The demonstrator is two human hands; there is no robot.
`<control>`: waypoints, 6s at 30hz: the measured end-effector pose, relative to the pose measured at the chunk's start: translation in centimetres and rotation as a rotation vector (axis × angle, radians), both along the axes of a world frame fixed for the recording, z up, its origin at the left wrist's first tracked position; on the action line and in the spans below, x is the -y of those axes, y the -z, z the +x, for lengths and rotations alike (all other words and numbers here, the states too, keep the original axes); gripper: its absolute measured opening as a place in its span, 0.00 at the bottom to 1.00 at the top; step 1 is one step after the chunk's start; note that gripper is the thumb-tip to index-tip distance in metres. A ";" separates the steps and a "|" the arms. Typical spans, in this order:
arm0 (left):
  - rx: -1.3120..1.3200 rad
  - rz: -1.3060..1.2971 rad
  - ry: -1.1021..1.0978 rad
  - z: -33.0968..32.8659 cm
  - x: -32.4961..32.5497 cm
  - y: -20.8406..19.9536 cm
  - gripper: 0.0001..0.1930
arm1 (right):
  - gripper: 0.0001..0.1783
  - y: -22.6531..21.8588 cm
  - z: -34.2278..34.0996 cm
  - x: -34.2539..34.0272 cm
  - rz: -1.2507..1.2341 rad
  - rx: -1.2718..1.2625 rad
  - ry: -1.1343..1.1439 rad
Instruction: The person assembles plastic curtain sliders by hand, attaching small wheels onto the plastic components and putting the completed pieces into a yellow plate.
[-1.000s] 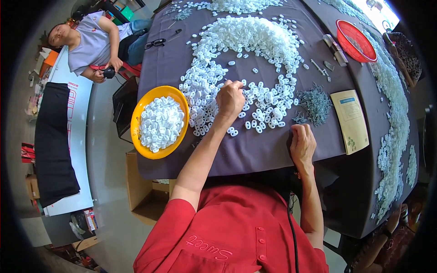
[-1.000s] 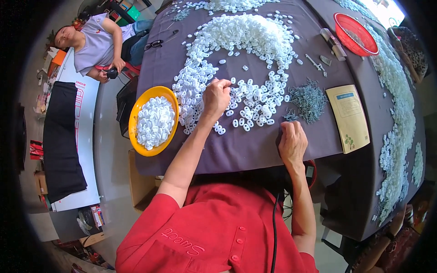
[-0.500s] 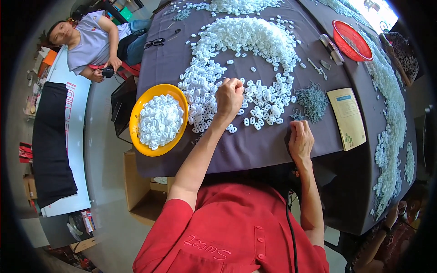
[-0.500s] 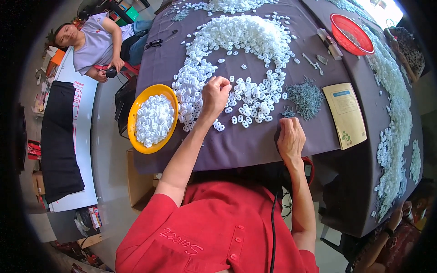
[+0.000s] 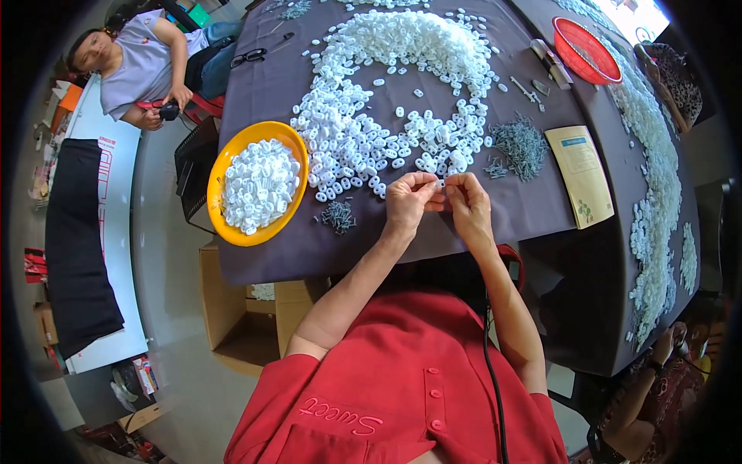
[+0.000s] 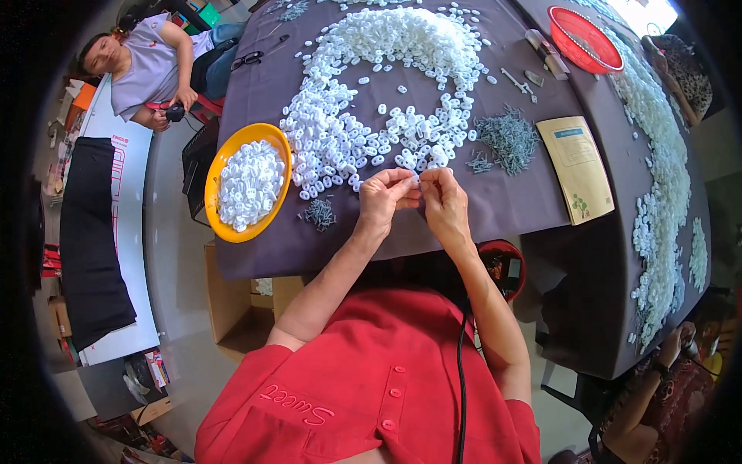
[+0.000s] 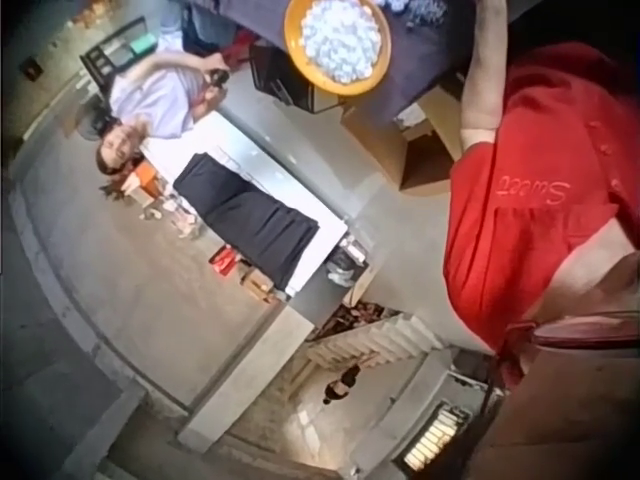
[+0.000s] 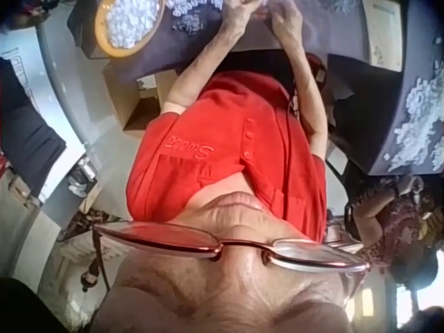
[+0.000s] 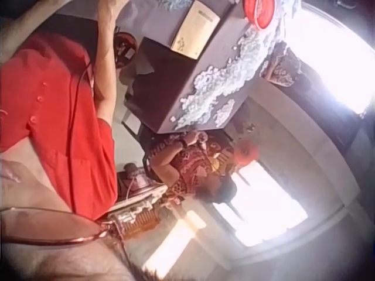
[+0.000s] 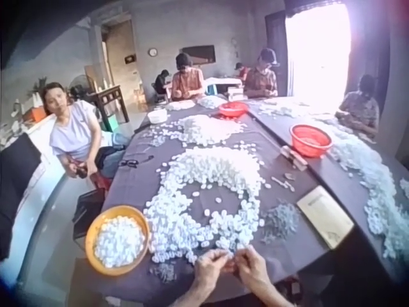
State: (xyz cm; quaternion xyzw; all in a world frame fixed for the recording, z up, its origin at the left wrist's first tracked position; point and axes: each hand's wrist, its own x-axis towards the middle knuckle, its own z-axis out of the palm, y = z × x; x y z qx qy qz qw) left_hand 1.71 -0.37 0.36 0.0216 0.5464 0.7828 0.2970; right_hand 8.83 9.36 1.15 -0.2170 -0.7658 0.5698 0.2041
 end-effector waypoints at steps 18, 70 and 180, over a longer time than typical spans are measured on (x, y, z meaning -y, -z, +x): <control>-0.089 -0.078 0.158 0.9 0.4 0.5 0.04 | 0.03 1.4 1.2 -1.6 -0.128 -0.082 -0.086; -0.112 -0.096 0.082 1.4 0.7 0.7 0.04 | 0.07 1.5 1.3 -1.1 -0.166 -0.062 -0.107; -0.012 -0.039 0.026 1.5 0.6 0.0 0.04 | 0.09 0.7 1.1 -1.4 -0.653 -0.082 0.021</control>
